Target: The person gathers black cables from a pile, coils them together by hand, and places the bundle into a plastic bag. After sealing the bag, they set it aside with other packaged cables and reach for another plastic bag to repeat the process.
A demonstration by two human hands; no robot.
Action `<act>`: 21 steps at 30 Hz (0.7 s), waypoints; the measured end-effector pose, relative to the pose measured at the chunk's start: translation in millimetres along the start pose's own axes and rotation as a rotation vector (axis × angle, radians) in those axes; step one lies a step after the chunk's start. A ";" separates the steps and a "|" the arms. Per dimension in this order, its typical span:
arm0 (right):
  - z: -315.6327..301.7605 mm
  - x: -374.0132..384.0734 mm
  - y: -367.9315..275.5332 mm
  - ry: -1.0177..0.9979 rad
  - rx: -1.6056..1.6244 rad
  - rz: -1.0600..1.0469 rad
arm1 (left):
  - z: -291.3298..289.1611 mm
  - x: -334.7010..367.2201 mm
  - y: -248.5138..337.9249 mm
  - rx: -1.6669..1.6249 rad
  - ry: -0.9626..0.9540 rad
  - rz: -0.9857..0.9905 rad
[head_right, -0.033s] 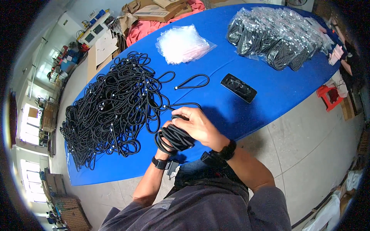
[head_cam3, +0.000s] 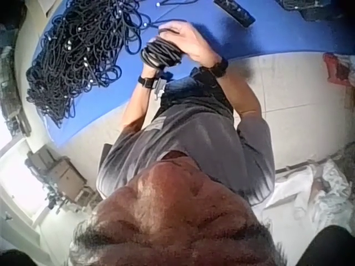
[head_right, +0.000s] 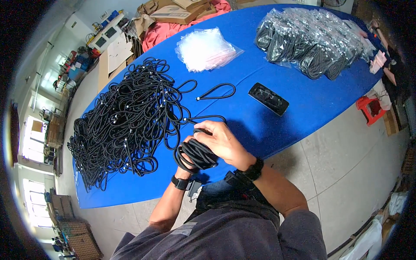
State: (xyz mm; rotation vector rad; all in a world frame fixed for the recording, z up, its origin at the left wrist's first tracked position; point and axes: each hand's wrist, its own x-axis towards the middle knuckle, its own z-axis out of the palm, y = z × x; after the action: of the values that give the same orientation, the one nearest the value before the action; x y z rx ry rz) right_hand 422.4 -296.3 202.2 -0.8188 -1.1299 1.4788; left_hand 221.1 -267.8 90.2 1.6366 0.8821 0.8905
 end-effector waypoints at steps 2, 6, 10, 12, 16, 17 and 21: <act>8.4 0.4 -2.3 0.018 -0.040 0.025 | 0.0 -3.8 -0.9 0.133 0.045 -0.013; 19.1 1.2 -0.7 0.047 -0.193 0.047 | -1.6 -7.3 -2.1 0.326 0.172 -0.011; 15.8 0.7 22.0 0.041 -0.311 -0.091 | 0.9 -2.3 9.6 0.238 0.283 0.128; 12.2 -6.2 34.8 0.049 -0.264 -0.262 | 5.2 0.3 20.7 0.349 0.358 0.300; 43.2 -44.1 44.4 0.177 -0.644 -0.519 | 4.4 -18.6 5.7 -0.408 0.310 -0.146; 48.3 -42.2 44.9 0.173 -0.649 -0.521 | 6.2 -18.3 5.5 -0.413 0.312 -0.142; 61.9 -27.5 54.4 0.390 -0.616 -0.540 | 20.7 -15.0 43.6 -0.321 0.388 0.019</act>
State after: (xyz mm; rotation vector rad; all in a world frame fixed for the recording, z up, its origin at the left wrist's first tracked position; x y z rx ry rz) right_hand 353.4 -337.0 168.5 -1.0521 -1.3763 0.4909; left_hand 237.7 -298.7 126.6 1.2167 0.9276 1.3184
